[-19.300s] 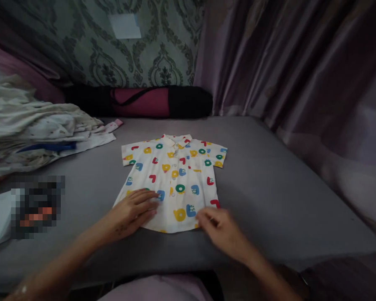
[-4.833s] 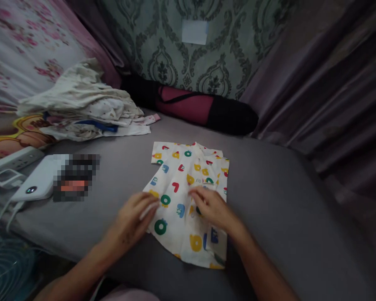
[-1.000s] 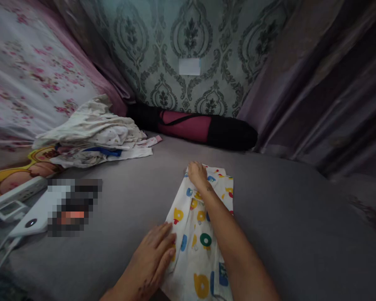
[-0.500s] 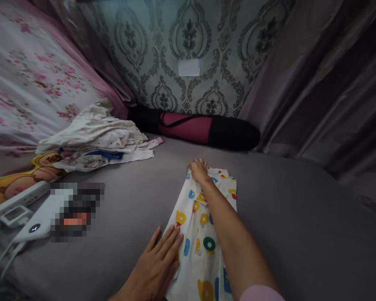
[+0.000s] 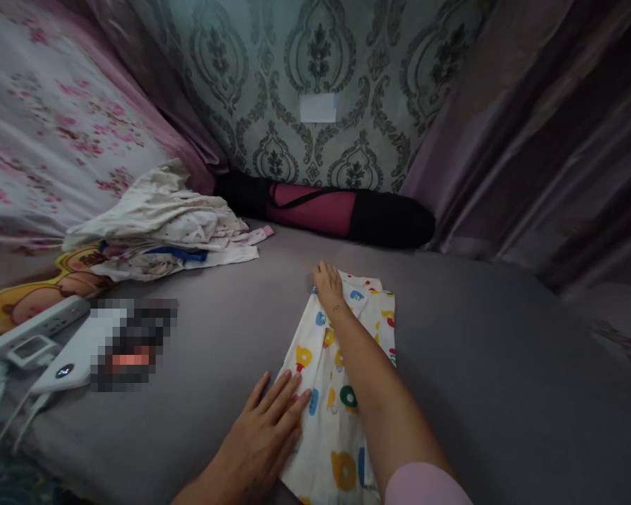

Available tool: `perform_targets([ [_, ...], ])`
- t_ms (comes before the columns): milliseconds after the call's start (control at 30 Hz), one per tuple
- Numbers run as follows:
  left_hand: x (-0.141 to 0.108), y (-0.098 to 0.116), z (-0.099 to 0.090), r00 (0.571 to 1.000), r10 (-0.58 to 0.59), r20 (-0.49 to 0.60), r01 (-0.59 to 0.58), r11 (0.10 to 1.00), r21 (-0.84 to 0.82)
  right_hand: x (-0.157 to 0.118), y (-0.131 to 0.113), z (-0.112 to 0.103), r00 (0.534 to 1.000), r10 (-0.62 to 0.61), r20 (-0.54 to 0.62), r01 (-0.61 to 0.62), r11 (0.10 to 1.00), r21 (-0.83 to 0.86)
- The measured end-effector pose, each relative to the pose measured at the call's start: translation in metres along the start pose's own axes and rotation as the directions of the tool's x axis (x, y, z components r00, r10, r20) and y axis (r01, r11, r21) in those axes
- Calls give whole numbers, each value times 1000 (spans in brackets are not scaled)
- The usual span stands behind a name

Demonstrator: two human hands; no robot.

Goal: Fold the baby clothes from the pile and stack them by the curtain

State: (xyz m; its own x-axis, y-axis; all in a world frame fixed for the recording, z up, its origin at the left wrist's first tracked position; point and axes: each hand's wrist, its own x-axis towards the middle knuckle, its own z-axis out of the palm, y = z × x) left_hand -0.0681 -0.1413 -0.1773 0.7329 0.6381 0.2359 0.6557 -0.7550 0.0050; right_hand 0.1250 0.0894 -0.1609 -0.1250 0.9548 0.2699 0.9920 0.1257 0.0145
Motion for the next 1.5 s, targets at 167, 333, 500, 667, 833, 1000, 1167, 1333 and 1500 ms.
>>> perform_targets([
  [167, -13, 0, -9, 999, 2, 35, 0, 998, -70, -15, -2, -5, 998, -26, 55, 23, 998, 51],
  [333, -28, 0, -13, 998, 10, 61, -3, 993, -116, -45, -11, -4, 994, -50, 100, 39, 993, 110],
  [500, -40, 1, -13, 1000, 0, 31, 4, 988, -152, -77, -23, -9, 979, -81, 186, 49, 984, 173],
  [667, -50, 2, -25, 999, -10, 34, 17, 981, -192, -112, -40, -25, 969, -176, 176, 140, 970, 199],
  [833, -61, 0, -33, 999, -26, 18, 30, 970, -239, -146, -57, -38, 952, -253, 173, 215, 954, 211],
  [1000, -70, -4, -35, 997, -76, -23, 66, 952, -298, -174, -70, -51, 923, -308, 230, 242, 930, 276],
  [1167, -74, -11, -39, 986, -106, -127, 51, 925, -375, -209, -86, -66, 908, -384, 167, 319, 893, 317],
  [1333, -73, -17, -44, 972, -188, -138, 103, 877, -469, -241, -98, -77, 906, -404, 125, 338, 870, 360],
  [1500, -62, -22, -49, 951, -276, -139, 161, 826, -540, -274, -111, -95, 870, -469, 155, 342, 799, 495],
])
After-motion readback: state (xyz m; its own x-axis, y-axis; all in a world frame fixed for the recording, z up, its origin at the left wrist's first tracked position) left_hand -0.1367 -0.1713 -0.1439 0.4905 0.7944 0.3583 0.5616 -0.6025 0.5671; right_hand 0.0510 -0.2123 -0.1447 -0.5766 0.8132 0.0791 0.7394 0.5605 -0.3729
